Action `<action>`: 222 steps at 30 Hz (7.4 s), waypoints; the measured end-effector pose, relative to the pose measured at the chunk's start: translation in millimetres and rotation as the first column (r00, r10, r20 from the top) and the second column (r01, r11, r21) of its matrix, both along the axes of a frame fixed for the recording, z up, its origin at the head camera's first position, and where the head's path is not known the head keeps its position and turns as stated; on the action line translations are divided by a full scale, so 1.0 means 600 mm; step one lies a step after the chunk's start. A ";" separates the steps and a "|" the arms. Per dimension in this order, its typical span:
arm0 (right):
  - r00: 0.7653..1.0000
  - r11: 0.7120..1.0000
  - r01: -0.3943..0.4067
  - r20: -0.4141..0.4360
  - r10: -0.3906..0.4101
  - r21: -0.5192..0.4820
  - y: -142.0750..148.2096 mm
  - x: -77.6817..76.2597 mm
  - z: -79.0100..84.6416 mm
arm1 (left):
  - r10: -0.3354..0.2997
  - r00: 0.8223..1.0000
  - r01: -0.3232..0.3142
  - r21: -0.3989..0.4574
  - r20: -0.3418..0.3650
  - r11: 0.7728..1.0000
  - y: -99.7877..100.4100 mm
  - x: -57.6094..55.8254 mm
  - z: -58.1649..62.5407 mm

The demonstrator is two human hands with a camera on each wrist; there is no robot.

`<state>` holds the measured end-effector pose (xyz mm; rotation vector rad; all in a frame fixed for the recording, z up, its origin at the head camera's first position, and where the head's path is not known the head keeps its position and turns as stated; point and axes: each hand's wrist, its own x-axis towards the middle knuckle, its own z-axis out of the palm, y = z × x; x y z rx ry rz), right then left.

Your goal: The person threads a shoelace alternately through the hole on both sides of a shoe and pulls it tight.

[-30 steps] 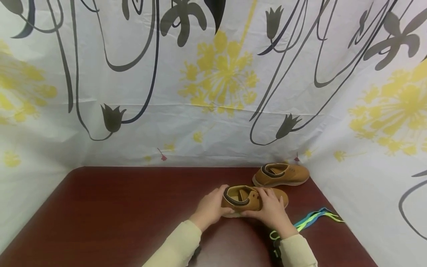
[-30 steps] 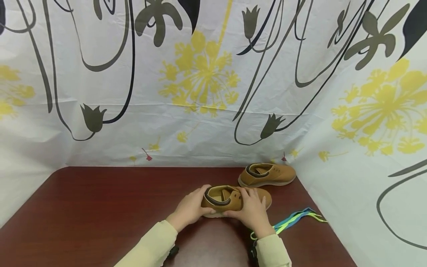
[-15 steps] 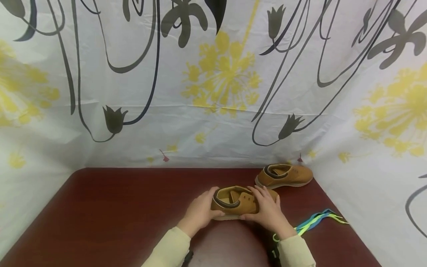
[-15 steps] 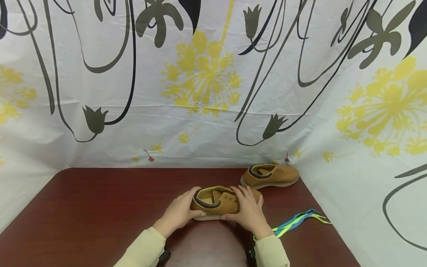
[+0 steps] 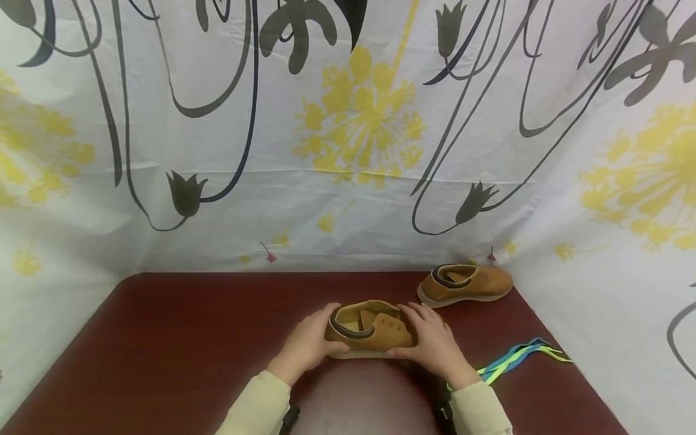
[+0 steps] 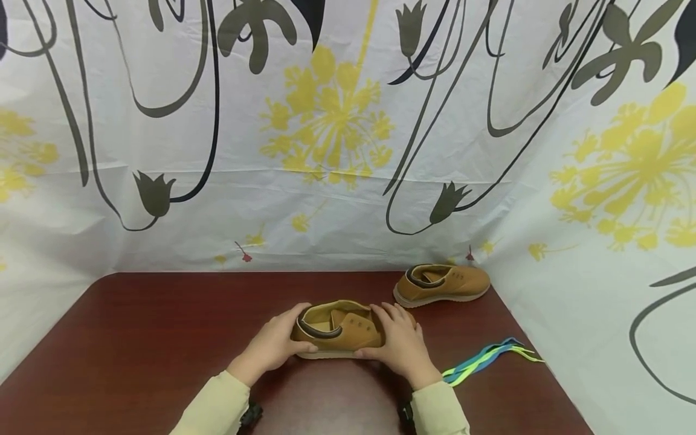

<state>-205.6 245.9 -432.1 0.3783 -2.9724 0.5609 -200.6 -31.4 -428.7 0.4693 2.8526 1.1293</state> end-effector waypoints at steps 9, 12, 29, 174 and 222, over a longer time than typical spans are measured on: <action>1.000 1.000 0.015 -0.018 -0.015 0.014 -0.042 0.009 -0.002 | 0.010 1.000 -0.011 0.032 0.027 0.999 -0.038 -0.001 -0.004; 1.000 1.000 0.021 -0.008 -0.021 0.015 -0.058 0.008 -0.002 | 0.019 0.999 -0.021 0.048 0.029 0.999 -0.052 -0.002 -0.004; 0.999 1.000 0.009 -0.041 -0.008 0.028 -0.133 0.004 -0.006 | 0.064 0.996 -0.066 0.040 0.063 0.997 -0.121 -0.006 0.010; 0.740 0.532 -0.671 -0.421 0.525 -0.516 -0.031 0.109 0.235 | -0.214 0.959 0.222 0.023 -0.187 0.975 0.008 0.034 0.053; 0.921 0.855 -0.181 0.222 0.320 -0.486 -0.070 0.038 0.093 | -0.054 0.831 0.053 -0.018 -0.554 0.998 0.029 0.032 0.018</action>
